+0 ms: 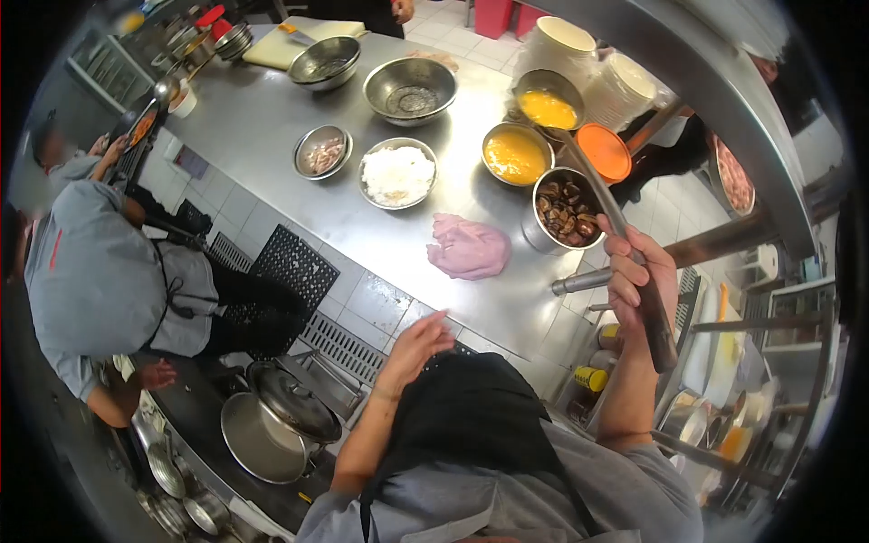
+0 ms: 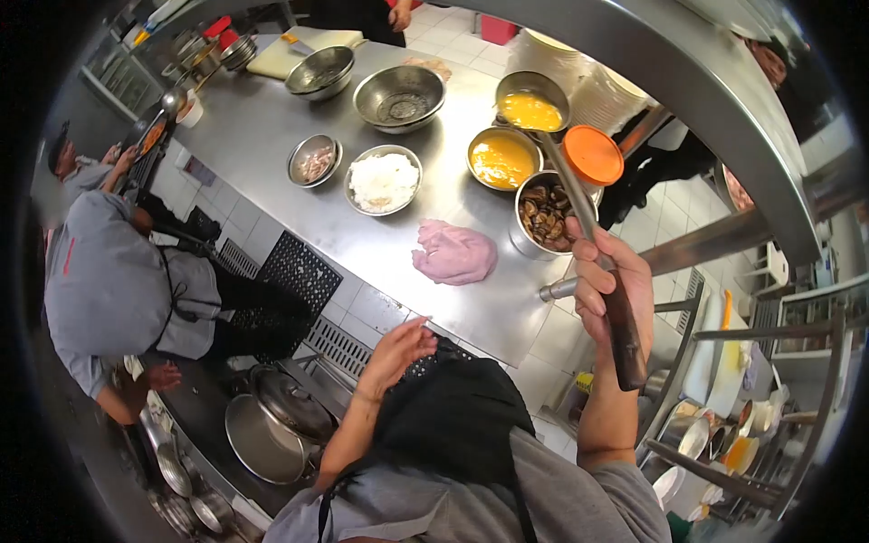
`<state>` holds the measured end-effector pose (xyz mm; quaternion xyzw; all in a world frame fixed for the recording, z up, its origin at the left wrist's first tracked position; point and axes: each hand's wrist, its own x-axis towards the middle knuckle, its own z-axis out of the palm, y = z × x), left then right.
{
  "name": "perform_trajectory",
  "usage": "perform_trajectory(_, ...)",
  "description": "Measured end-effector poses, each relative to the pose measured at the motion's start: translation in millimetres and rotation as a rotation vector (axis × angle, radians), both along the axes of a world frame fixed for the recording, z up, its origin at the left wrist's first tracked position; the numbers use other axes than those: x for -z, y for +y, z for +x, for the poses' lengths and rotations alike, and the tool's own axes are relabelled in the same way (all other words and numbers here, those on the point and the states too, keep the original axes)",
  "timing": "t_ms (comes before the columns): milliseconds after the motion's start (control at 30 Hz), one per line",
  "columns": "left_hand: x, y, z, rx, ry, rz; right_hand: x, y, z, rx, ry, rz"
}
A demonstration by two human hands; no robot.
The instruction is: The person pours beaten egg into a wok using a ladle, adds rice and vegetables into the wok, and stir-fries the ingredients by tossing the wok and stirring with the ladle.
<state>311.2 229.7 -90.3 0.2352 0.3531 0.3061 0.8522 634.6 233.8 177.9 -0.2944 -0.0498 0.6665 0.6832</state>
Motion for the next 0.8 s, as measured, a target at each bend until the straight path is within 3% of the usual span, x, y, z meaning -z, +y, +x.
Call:
perform_trajectory(267, 44, -133, -104, -0.540, 0.329, -0.240, 21, 4, 8, -0.048, 0.101, 0.000)
perform_trajectory(400, 40, -155, -111, -0.745, 0.198, -0.228, 38, 7, 7, -0.070, 0.084, -0.033)
perform_trajectory(633, 27, -166, -122, -0.762, 0.178, -0.140, 58, 6, 2, -0.076, 0.019, -0.077)
perform_trajectory(800, 20, -231, -158, -0.855, 0.240, -0.081, 71, 2, 2, -0.104, -0.006, -0.089)
